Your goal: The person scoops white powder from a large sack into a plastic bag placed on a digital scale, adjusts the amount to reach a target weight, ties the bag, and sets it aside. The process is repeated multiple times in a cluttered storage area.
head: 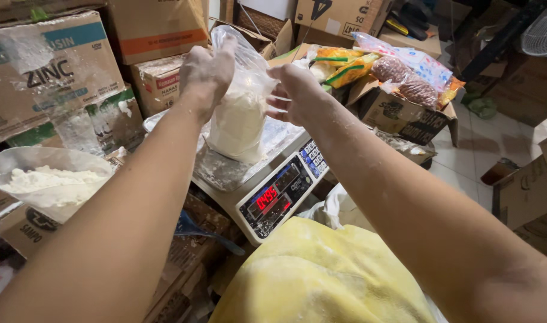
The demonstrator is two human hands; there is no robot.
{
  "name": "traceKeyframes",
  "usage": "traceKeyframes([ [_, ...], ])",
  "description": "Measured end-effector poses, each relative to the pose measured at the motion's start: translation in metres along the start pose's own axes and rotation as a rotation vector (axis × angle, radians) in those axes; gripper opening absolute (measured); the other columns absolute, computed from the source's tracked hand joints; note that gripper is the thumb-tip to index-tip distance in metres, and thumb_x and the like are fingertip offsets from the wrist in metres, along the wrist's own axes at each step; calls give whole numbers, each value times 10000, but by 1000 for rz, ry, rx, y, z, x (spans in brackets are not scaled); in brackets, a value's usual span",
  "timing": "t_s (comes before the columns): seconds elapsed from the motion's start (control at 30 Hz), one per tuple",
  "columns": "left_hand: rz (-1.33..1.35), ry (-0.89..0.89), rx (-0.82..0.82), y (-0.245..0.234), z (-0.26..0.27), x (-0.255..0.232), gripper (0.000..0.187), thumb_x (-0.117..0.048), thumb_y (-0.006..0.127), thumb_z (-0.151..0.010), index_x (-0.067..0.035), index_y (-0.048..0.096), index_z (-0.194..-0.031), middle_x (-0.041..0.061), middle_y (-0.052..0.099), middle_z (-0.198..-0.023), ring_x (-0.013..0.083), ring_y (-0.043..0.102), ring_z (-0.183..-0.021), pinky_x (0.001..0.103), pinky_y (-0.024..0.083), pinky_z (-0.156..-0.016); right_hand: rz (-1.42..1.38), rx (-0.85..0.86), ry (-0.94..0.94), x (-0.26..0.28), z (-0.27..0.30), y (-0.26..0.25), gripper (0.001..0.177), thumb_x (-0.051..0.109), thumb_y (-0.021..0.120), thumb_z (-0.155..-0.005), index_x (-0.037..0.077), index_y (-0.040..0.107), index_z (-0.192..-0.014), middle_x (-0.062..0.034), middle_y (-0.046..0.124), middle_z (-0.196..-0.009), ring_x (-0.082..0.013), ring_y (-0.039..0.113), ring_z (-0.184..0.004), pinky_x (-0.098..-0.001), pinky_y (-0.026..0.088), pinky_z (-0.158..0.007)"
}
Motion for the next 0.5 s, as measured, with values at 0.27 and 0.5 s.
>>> traceKeyframes([
  [0.27,450,-242,195,8,-22,-10,110,-182,624,-895,-88,676,-873,8,605,-694,96,598,-573,326,604,-619,-63,202,251,14,-3,0,240,99,736,-824,71,501,-868,16,437,-728,-134,506,-607,-420,567,-903],
  [0.5,614,-231,255,2,-57,-23,185,-66,473,-935,-36,651,-894,33,618,-674,94,633,-535,331,675,-589,-351,228,257,46,-12,7,151,10,639,-861,20,492,-828,-9,450,-689,-138,525,-552,-419,614,-881],
])
Point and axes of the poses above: each hand's wrist, its own z-axis away from the middle knuckle, its own y-axis out of the palm, x = y × z, the point moved 5 cm from there along -z, towards the middle knuckle
